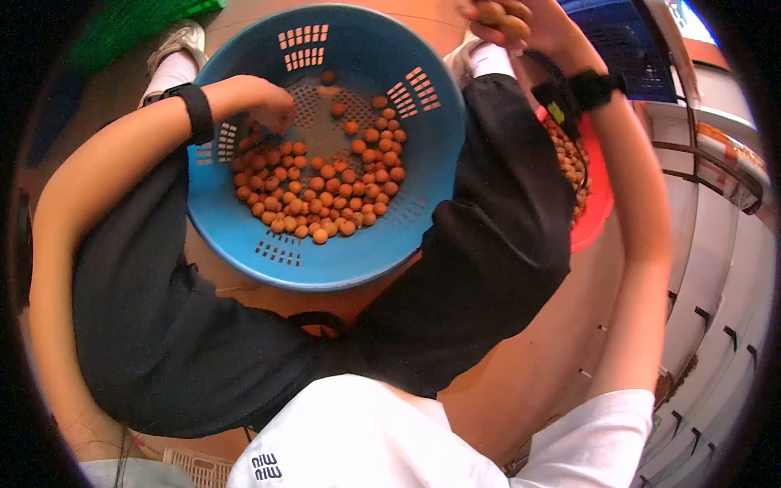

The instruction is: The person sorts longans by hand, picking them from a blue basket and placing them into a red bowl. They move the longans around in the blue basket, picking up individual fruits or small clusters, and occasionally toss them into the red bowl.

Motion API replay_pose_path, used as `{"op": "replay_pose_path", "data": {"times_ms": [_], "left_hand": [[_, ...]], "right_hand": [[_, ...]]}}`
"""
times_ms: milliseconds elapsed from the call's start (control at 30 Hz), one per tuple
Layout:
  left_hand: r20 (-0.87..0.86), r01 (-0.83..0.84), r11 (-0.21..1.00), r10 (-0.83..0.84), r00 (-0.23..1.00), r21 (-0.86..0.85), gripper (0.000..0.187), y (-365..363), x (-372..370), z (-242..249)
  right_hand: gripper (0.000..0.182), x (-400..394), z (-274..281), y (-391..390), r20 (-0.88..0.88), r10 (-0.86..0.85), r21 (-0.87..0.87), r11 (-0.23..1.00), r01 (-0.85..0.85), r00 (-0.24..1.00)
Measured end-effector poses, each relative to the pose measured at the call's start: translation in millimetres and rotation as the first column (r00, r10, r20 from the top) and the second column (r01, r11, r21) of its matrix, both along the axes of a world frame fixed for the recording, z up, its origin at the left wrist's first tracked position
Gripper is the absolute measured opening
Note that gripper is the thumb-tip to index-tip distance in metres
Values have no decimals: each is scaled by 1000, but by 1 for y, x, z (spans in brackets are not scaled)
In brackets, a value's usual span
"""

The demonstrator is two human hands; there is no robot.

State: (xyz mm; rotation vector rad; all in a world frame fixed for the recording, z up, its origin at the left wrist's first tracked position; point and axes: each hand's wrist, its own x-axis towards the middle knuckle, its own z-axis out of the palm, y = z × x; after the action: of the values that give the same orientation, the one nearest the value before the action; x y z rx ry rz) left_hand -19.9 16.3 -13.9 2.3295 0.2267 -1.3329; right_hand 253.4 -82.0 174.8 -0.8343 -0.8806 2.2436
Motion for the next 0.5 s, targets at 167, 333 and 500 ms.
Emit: {"op": "replay_pose_path", "data": {"times_ms": [167, 333, 500], "left_hand": [[407, 74, 997, -76, 910, 21, 20, 11, 4, -24], [391, 92, 996, -84, 916, 0, 12, 6, -2, -5], [406, 109, 994, -102, 908, 5, 15, 3, -6, -12]], "right_hand": [[32, 89, -3, -124, 94, -498, 83, 867, 492, 862], [43, 119, -18, -250, 635, -739, 87, 356, 930, 224], [62, 171, -24, -301, 996, 89, -31, 599, 800, -28]]}}
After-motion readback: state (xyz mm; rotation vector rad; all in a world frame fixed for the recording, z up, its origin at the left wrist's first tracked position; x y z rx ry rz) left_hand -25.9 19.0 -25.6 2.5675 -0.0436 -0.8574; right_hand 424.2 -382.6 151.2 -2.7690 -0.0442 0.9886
